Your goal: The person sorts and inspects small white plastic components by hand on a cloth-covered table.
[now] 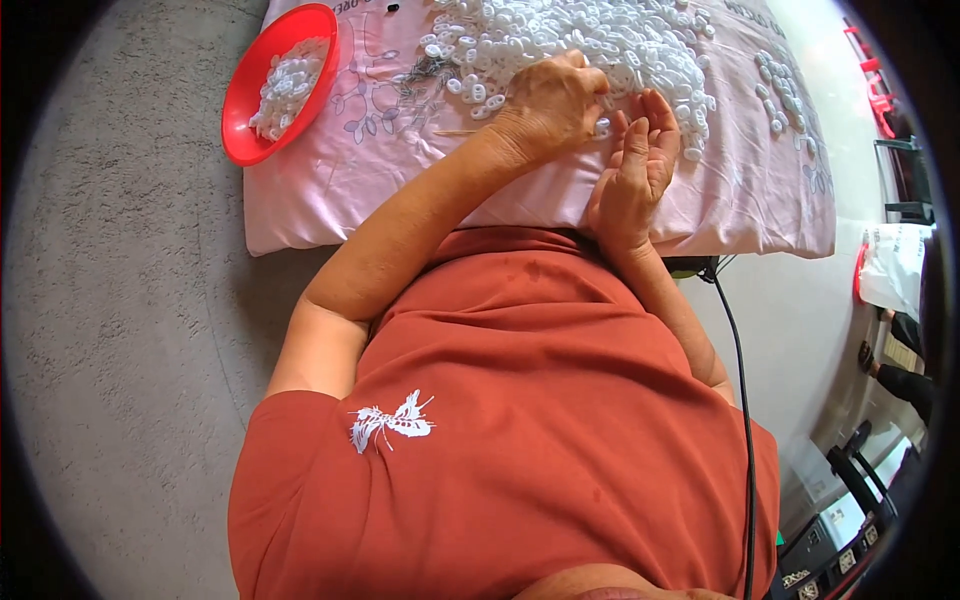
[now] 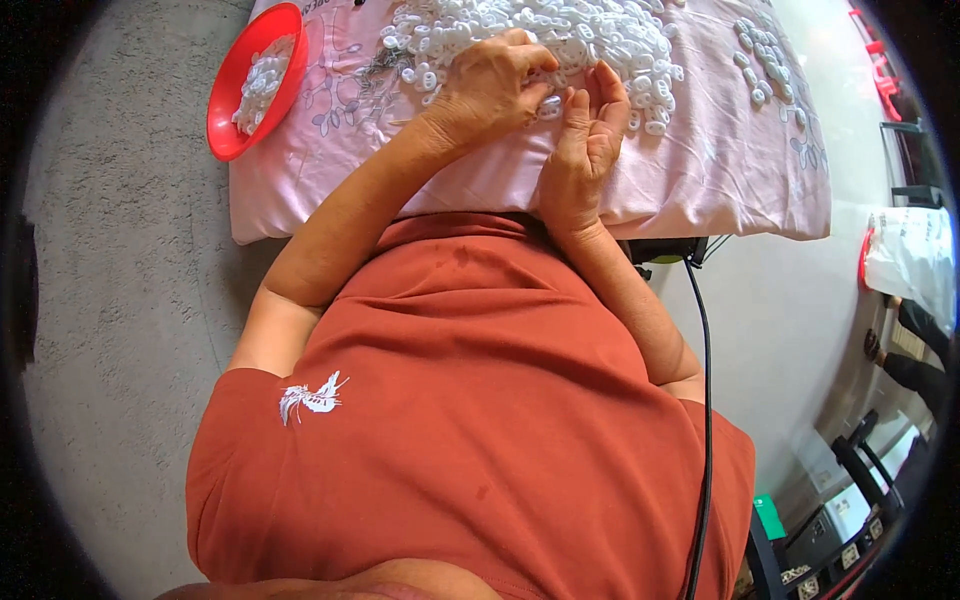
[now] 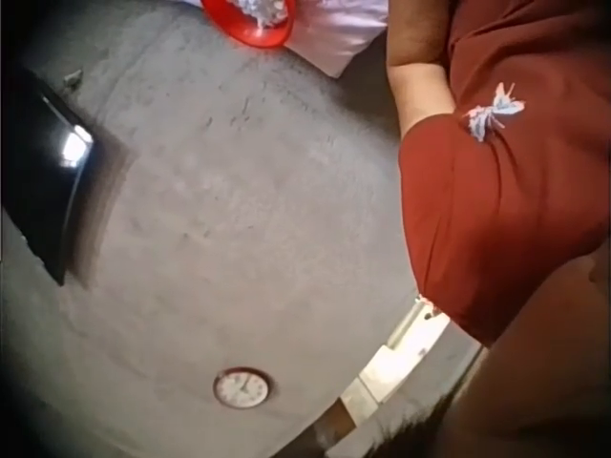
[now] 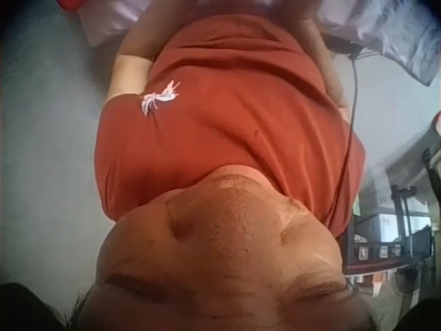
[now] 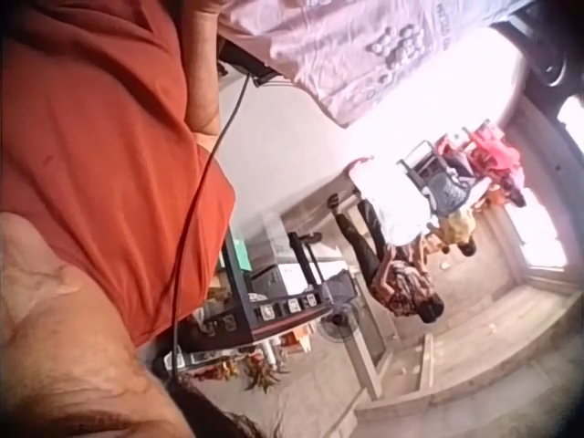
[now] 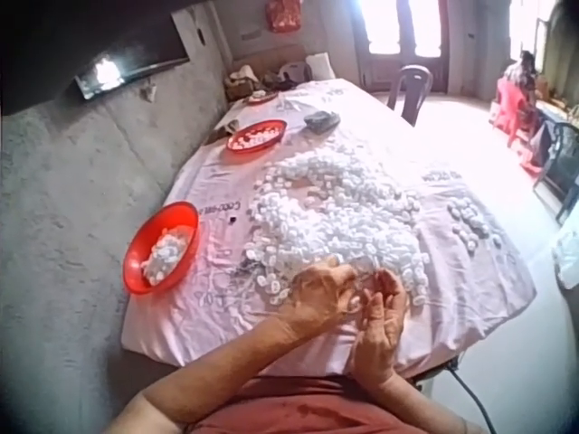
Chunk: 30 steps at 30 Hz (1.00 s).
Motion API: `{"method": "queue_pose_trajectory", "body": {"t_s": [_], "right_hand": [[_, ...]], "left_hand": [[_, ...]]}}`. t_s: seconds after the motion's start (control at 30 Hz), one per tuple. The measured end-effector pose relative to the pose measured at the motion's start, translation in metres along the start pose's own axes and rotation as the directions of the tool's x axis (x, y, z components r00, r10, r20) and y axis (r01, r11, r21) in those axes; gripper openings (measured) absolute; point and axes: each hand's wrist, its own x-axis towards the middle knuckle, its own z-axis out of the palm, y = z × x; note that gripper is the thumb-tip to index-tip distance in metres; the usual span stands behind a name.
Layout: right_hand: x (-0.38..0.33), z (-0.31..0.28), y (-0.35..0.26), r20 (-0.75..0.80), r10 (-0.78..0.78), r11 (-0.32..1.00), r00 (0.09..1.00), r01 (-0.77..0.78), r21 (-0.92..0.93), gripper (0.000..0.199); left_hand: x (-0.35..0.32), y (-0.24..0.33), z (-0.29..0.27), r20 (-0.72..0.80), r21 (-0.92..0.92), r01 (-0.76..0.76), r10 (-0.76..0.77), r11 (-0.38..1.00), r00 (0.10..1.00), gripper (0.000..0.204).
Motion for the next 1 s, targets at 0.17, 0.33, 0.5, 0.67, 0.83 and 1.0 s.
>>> {"method": "queue_pose_trajectory", "body": {"t_s": [0.17, 0.33, 0.5, 0.67, 0.83, 1.0], "right_hand": [[0.000, 0.000, 0.000, -0.007, -0.011, 1.000, 1.000, 0.011, -0.011, 0.036], [0.000, -0.001, 0.000, 0.003, 0.016, 1.000, 1.000, -0.016, 0.016, 0.035], [0.001, -0.001, 0.000, 0.003, 0.027, 1.000, 1.000, -0.026, -0.007, 0.034], [0.001, -0.004, 0.003, 0.037, 0.006, 0.996, 0.999, -0.003, -0.087, 0.034], [0.002, -0.002, 0.001, 0.076, 0.057, 0.989, 0.995, -0.045, -0.142, 0.035], [0.006, -0.001, 0.001, 0.134, 0.086, 0.958, 0.987, -0.045, -0.283, 0.038]], "left_hand": [[0.006, 0.004, 0.000, 0.070, 0.085, 0.007, -0.013, 0.996, 0.997, 0.015], [0.002, -0.003, 0.001, 0.050, 0.071, -0.041, 0.038, 0.997, 0.998, 0.013], [-0.004, -0.018, -0.012, -0.038, 0.097, 0.004, 0.000, 0.995, 0.999, 0.011], [-0.003, -0.035, -0.027, -0.073, 0.103, 0.100, -0.093, 0.990, 0.993, 0.010], [0.000, -0.065, -0.029, -0.245, 0.104, 0.117, -0.089, 0.988, 0.966, 0.015], [0.011, -0.081, -0.022, -0.121, -0.027, 0.382, -0.383, 0.924, 0.916, 0.024]]}}
